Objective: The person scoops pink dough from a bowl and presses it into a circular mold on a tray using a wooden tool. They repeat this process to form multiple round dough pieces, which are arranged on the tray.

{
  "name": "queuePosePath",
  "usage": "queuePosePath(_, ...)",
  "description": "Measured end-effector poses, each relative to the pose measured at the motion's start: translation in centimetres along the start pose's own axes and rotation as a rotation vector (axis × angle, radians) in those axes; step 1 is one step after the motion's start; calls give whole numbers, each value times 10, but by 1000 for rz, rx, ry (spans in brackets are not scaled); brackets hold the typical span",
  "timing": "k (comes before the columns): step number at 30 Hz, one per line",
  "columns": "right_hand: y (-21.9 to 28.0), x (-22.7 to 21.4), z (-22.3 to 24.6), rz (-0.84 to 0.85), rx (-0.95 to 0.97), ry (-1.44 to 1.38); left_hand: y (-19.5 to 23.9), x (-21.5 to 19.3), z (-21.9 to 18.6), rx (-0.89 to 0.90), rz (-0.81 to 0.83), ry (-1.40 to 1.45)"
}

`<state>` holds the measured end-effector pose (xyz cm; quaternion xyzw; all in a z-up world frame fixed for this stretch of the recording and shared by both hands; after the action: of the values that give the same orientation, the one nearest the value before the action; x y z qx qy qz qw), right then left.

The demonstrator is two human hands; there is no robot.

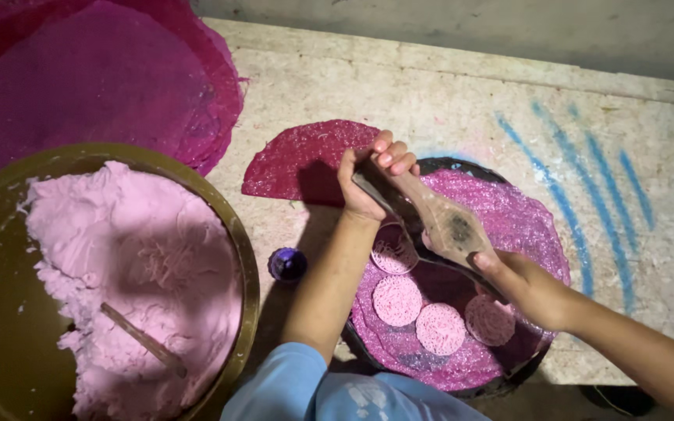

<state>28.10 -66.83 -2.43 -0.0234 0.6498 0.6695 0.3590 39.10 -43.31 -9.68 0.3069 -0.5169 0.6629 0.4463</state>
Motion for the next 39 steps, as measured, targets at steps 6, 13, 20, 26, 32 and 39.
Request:
queuePosePath(6,-9,16,16,-19,-114,-8,-11,9,-17,-20,46,-56)
queuePosePath(13,-10,32,30,73,-257,-143,-1,24,-39,-3,19,-94)
queuePosePath(20,6,27,16,130,-77,-111,31,11,-23,43,-110,-57)
queuePosePath(26,10,8,19,-68,-82,-22,9,7,-11,66,-55,-156)
queuePosePath(32,2,12,24,-56,-189,-78,-1,17,-22,41,-59,-173)
queuePosePath(39,-18,19,21,-146,-300,-185,-16,46,-20,-15,50,-194)
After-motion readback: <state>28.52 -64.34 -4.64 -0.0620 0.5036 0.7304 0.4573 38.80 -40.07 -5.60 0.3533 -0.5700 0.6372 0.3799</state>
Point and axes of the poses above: each hand's wrist, its own y-axis away from the middle knuckle, its own x-axis out of the palm, z = x × y, the point moved 4 cm from there along -y, towards the middle knuckle, and after that the axes turned 15 degrees about x, right-handed, at the moved point
